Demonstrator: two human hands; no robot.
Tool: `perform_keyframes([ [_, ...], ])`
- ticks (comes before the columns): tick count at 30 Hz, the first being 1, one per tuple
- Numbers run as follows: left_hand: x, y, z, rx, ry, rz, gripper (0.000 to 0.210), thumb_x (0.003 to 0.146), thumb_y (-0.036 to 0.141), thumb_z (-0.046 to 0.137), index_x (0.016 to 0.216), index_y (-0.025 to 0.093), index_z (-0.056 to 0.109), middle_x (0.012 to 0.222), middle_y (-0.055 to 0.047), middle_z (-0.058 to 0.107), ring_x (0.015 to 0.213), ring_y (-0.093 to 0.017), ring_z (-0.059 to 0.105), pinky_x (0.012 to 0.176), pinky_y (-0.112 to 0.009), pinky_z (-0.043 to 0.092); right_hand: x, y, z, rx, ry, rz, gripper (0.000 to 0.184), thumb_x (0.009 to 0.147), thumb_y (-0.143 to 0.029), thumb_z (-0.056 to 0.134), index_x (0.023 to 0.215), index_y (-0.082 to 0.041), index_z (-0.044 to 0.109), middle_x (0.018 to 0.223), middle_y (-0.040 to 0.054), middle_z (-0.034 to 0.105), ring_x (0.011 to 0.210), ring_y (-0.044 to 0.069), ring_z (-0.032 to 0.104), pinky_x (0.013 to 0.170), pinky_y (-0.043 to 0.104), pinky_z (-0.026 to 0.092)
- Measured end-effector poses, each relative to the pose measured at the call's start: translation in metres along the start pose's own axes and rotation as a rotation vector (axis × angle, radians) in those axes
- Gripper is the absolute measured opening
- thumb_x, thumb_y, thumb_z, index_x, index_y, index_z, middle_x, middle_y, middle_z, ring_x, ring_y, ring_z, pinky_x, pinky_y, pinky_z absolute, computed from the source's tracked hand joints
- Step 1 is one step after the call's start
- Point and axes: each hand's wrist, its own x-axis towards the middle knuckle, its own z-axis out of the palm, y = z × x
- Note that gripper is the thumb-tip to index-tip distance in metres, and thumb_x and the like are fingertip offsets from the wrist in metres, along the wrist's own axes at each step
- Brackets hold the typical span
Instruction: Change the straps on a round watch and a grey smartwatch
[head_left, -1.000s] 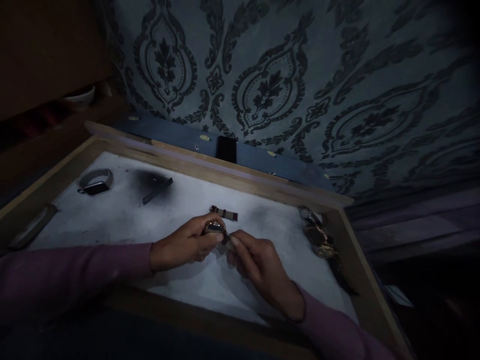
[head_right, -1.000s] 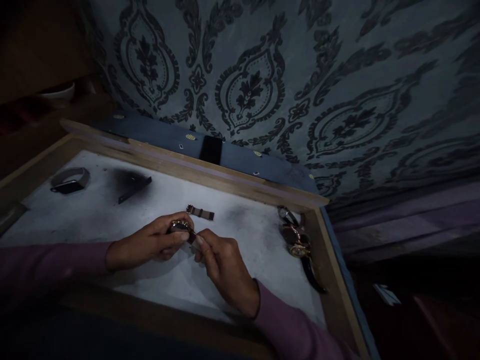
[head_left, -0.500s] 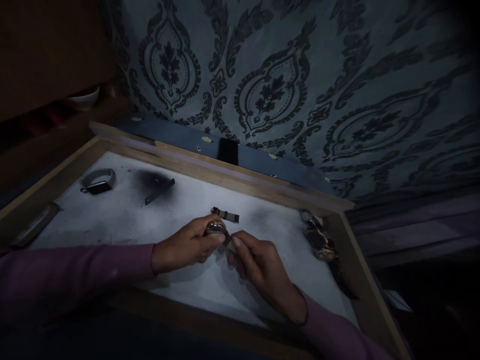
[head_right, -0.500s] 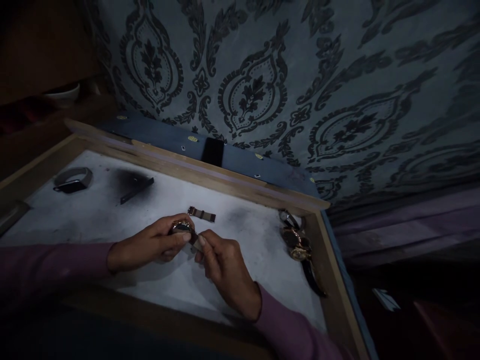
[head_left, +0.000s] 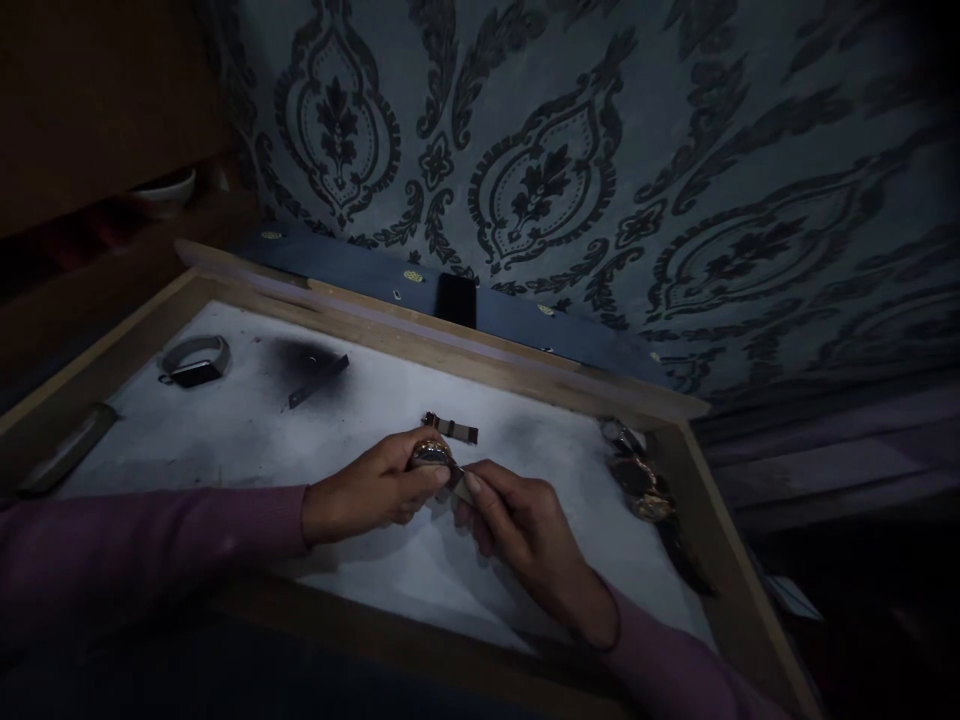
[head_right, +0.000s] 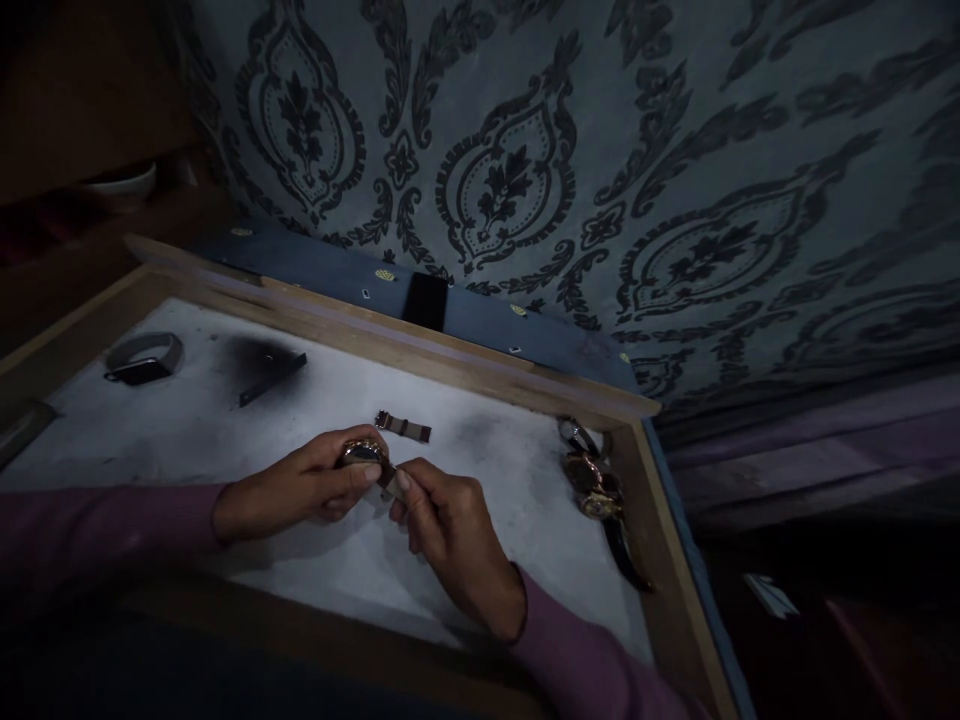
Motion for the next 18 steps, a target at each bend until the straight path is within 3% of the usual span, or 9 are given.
perform_keyframes([
  [12, -0.0005, 0.0021, 0.0, -0.05, -0.02, -0.016, 0.018, 0.092, 0.032, 0.053, 0.086, 0.018, 0.043, 0.058, 0.01, 0.035, 0.045, -0.004, 0.023, 0.042, -0.019, 0.019, 0.0007, 0.0013, -0.0031, -0.114, 0.116, -0.083, 0.032, 0.099, -0.033, 0.042, 0.096, -0.016, 0.07, 0.063, 0.0011, 0.063, 0.045, 0.009, 0.053, 0.045, 0.02, 0.044],
  [18, -0.0004, 0.001, -0.0001, -0.086, -0.011, -0.015, 0.021, 0.091, 0.034, 0.055, 0.085, 0.018, 0.043, 0.059, 0.01, 0.035, 0.046, -0.004, 0.024, 0.043, -0.02, 0.019, -0.0007, 0.002, -0.0034, -0.187, 0.108, -0.113, 0.033, 0.101, -0.031, 0.038, 0.092, -0.016, 0.067, 0.061, 0.0001, 0.058, 0.051, 0.011, 0.055, 0.049, 0.021, 0.042],
])
